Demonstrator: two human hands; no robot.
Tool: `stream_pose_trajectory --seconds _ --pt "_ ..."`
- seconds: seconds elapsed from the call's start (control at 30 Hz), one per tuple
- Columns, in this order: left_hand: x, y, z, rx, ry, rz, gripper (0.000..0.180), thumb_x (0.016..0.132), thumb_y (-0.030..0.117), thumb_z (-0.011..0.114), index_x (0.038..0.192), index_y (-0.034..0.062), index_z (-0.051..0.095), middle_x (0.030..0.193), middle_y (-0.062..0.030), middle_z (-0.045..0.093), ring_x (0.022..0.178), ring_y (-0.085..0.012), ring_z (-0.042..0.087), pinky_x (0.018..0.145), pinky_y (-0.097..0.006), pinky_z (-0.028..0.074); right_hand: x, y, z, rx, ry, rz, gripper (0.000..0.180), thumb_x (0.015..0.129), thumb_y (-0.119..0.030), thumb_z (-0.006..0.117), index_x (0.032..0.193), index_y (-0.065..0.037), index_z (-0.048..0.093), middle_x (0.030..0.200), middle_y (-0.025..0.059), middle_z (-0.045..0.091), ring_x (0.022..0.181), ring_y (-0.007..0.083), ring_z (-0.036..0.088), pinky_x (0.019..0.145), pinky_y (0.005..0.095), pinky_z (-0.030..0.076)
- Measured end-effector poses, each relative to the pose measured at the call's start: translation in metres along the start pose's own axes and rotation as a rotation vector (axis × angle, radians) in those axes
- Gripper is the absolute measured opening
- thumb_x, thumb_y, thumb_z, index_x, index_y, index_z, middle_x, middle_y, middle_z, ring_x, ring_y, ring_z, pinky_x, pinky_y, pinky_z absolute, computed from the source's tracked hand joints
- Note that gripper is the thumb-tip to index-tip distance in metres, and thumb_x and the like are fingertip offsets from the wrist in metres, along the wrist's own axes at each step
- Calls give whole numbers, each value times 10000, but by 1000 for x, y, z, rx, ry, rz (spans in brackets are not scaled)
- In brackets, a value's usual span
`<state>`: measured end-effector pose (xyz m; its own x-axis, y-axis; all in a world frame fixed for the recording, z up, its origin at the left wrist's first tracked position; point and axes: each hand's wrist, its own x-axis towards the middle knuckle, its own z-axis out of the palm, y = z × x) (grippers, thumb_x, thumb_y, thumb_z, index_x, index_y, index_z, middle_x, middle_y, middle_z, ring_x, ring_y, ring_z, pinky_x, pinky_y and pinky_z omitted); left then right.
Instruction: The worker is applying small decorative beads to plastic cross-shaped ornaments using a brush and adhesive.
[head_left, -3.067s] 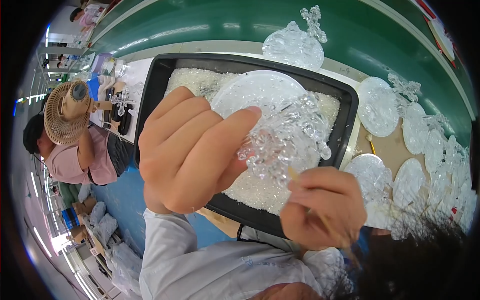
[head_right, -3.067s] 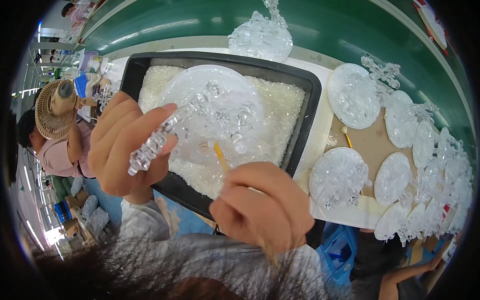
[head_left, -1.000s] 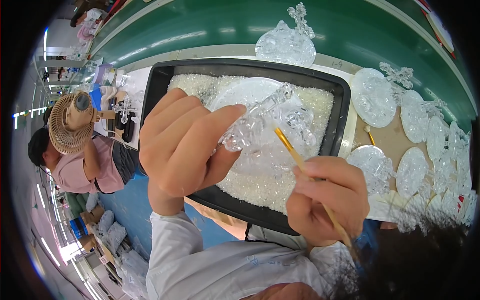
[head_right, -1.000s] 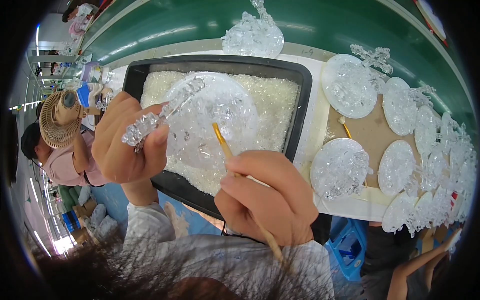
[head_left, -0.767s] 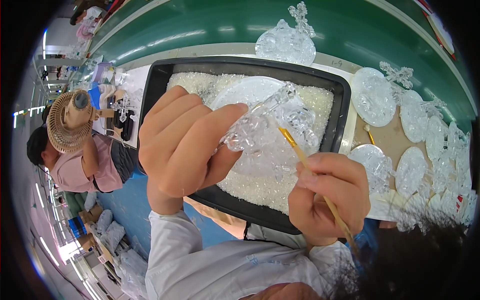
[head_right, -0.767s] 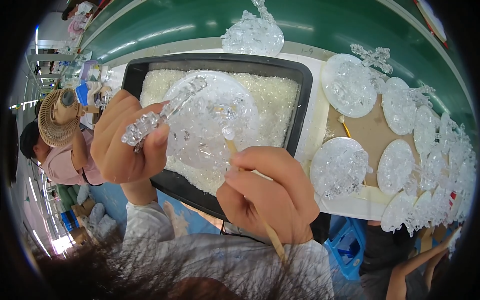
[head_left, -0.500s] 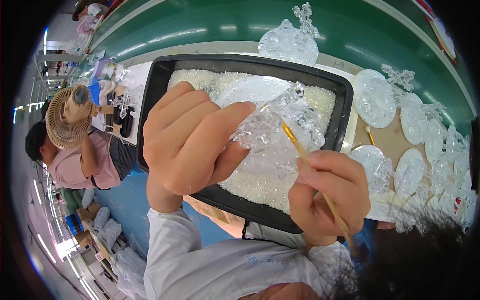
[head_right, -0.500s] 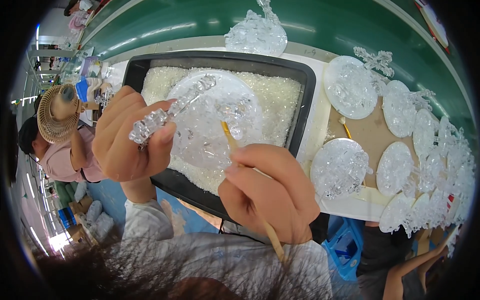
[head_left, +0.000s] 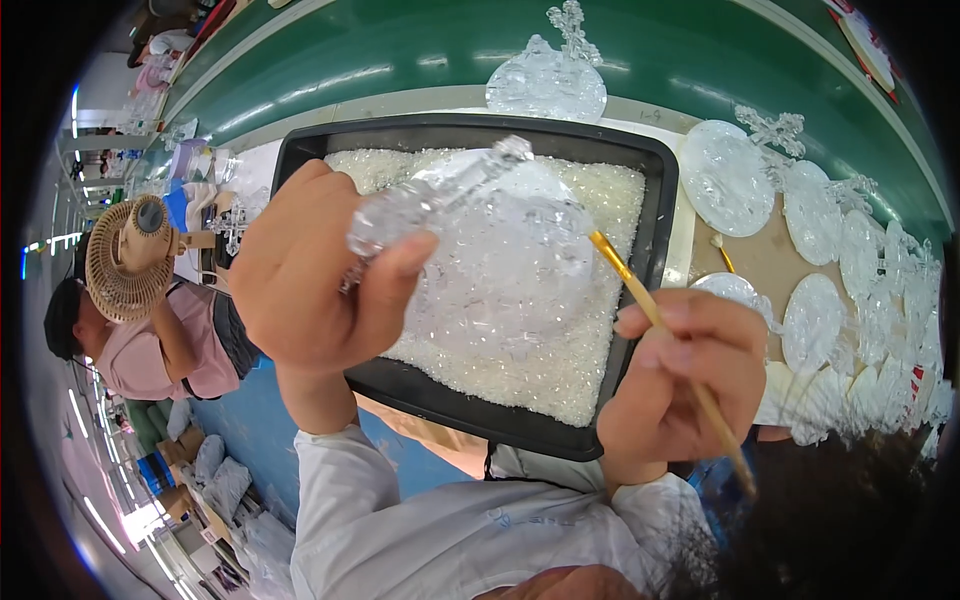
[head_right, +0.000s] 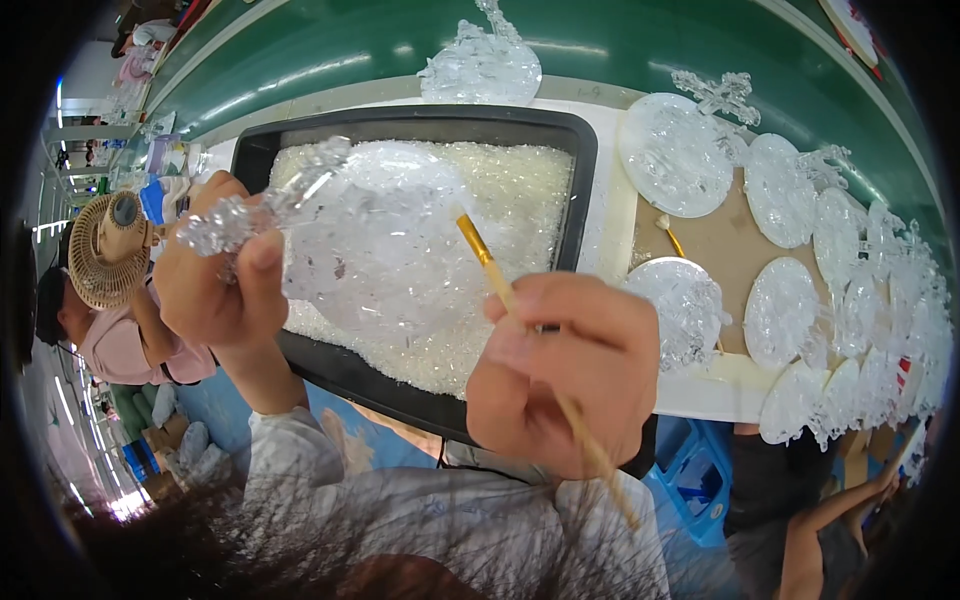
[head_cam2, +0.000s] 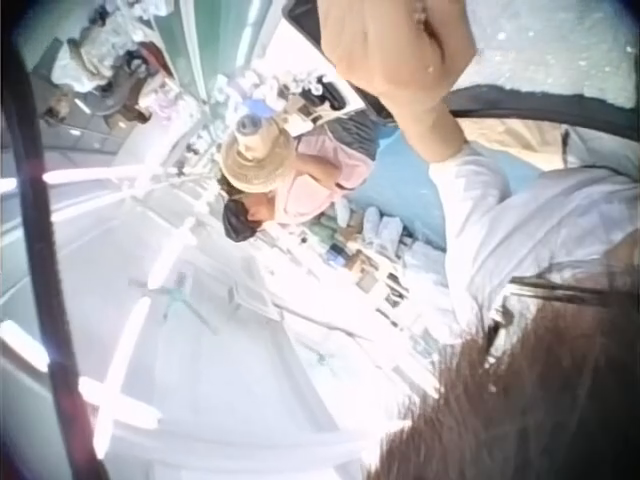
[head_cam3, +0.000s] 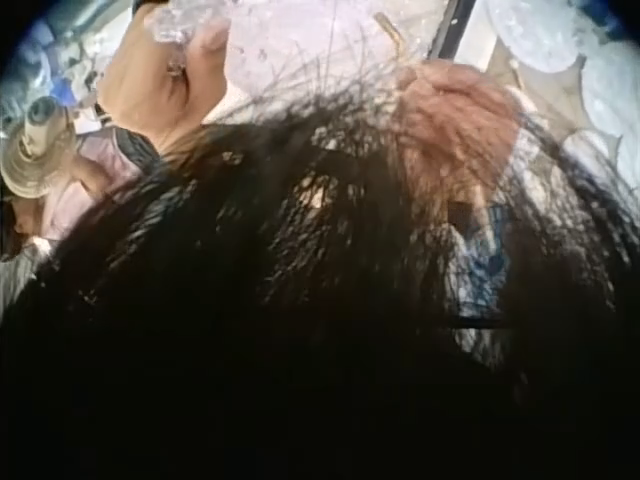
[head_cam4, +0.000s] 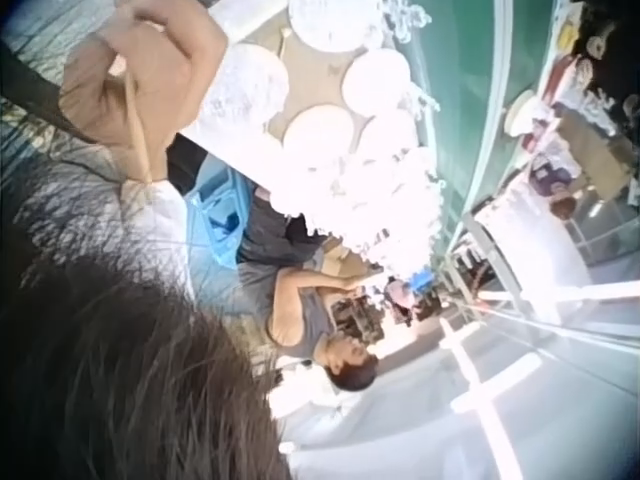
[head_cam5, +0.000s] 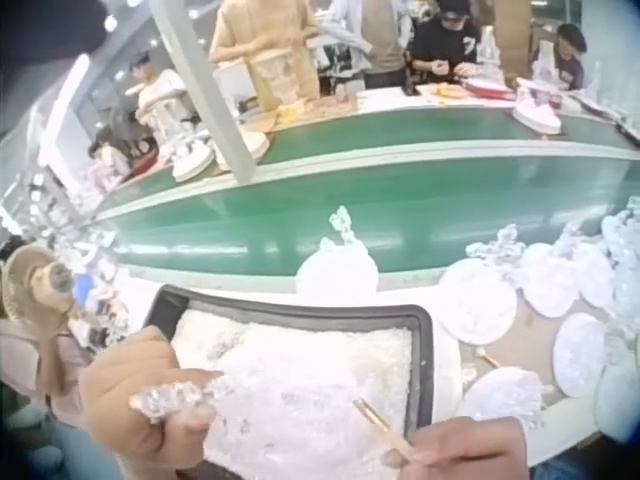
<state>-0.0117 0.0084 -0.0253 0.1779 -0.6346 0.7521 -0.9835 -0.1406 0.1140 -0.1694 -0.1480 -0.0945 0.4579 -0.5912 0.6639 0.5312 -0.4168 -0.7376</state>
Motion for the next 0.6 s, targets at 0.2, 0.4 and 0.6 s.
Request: stream_pose_trajectory --seconds 0.2,0.4,0.6 --pt "-1 -6 -3 -74 48 -42 229 816 98 733 741 -83 614 611 -107 527 489 -191 436 446 -264 312 2 1 0 19 -31 94 100 849 31 590 900 -21 522 941 167 557 679 193 626 598 275 553" --pt "-3 -4 -6 -52 35 -95 204 823 95 696 768 -93 639 632 -123 565 490 -166 462 448 -251 330 3 2 -5 -15 -88 145 120 832 74 585 890 -17 533 948 166 567 689 189 632 614 283 570" --pt "-7 -6 -9 -70 41 -135 199 818 85 690 774 -103 644 644 -132 586 494 -164 469 447 -252 332 0 1 2 53 -10 185 238 656 116 618 830 -46 627 873 137 644 694 196 632 604 258 524"
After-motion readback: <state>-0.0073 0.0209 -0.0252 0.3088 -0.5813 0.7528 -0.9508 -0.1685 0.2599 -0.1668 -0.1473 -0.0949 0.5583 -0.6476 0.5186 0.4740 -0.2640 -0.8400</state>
